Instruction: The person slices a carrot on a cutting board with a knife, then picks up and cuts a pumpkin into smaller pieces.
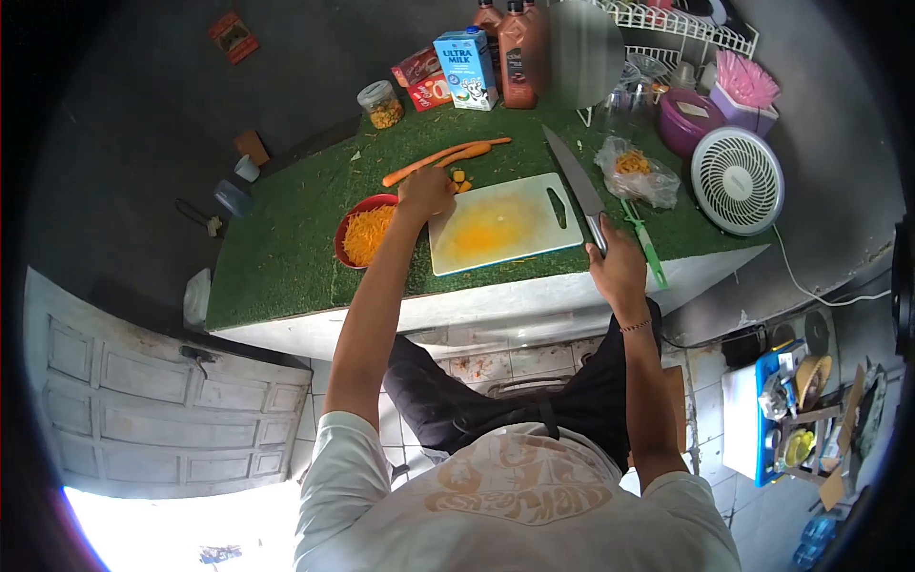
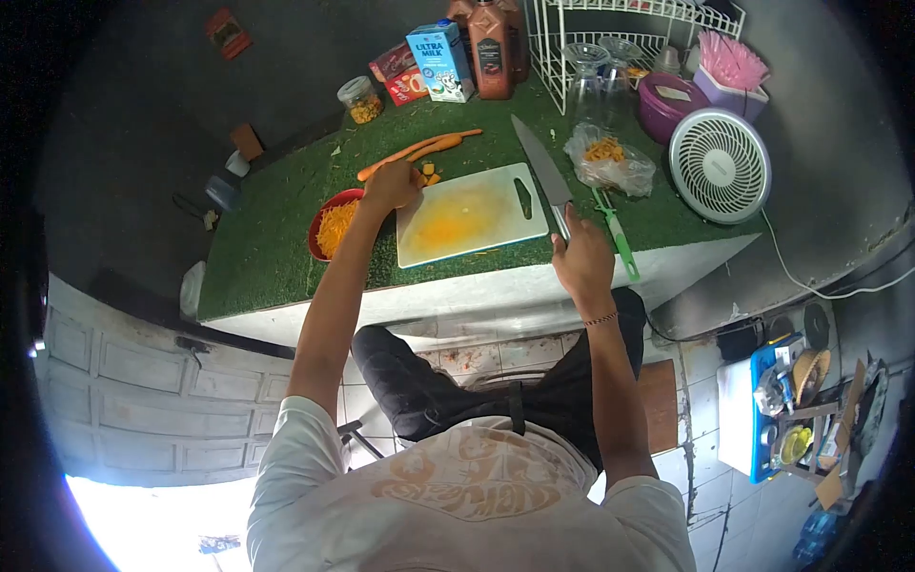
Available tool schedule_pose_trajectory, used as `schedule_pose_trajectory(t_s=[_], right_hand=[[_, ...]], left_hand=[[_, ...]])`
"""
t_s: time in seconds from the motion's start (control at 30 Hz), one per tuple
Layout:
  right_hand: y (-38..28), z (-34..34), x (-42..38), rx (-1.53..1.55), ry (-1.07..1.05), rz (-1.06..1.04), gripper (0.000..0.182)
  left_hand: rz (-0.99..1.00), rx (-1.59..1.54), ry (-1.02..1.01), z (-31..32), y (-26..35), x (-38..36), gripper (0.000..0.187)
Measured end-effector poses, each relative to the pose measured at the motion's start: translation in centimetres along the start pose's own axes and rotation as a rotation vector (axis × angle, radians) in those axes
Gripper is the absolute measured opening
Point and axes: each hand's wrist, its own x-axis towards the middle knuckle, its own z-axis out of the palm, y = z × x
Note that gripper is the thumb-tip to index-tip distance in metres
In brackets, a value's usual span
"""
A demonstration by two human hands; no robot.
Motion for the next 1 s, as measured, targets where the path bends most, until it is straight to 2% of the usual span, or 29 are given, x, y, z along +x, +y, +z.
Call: schedule_pose_trajectory(t_s=[0.07,0.17,0.27,0.3,0.4,0.5,0.6,0.7,0.8,1.0], right_hand=[[0.1,0.2,-0.1,-0.016,-0.012,0.002,0.058],[-0.1,0.1,-0.1,-0.011,-0.006,-0.004,0.057],[0.0,0.2,-0.2,0.004,-0.017,-0.006,0.056],[0.2,0.3,-0.2,0.004,-0.018,-0.011,0.056],[0.2,-0.1,-0.3,0.02,-0.032,-0.03,0.056],[0.2,-0.5,-0.4,0.044,-0.023,-0.057,0.055],[0.7,0.1,-0.5,0.079,0.037,-0.11,0.054],[1.0,0.3,-0.8,0.123,0.119,-0.172,0.056],[1.1,0.3,-0.9,0.14,0.134,-0.195,0.059],[1.1,-0.4,-0.7,0.157,0.086,-0.2,0.057]], left_hand=[[0.051,0.033,-0.009,-0.6,0.0,-0.4,0.028],[0.013,0.067,-0.02,0.3,-0.9,0.5,0.028],[0.091,-0.055,-0.169,-1.5,-1.2,0.2,0.033],[0.118,-0.014,-0.041,0.2,-2.7,1.2,0.031],[0.146,-0.222,0.121,-0.8,-2.3,0.8,0.032],[0.206,-0.244,-0.058,-3.5,-0.4,-1.0,0.034],[0.101,-0.166,-0.249,-4.5,1.3,-2.4,0.03],[0.242,-0.182,-0.196,-3.5,0.6,-3.8,0.026],[0.188,-0.34,-0.151,-2.9,0.8,-5.3,0.022],[0.205,-0.355,0.059,-2.7,1.4,-7.4,0.021]])
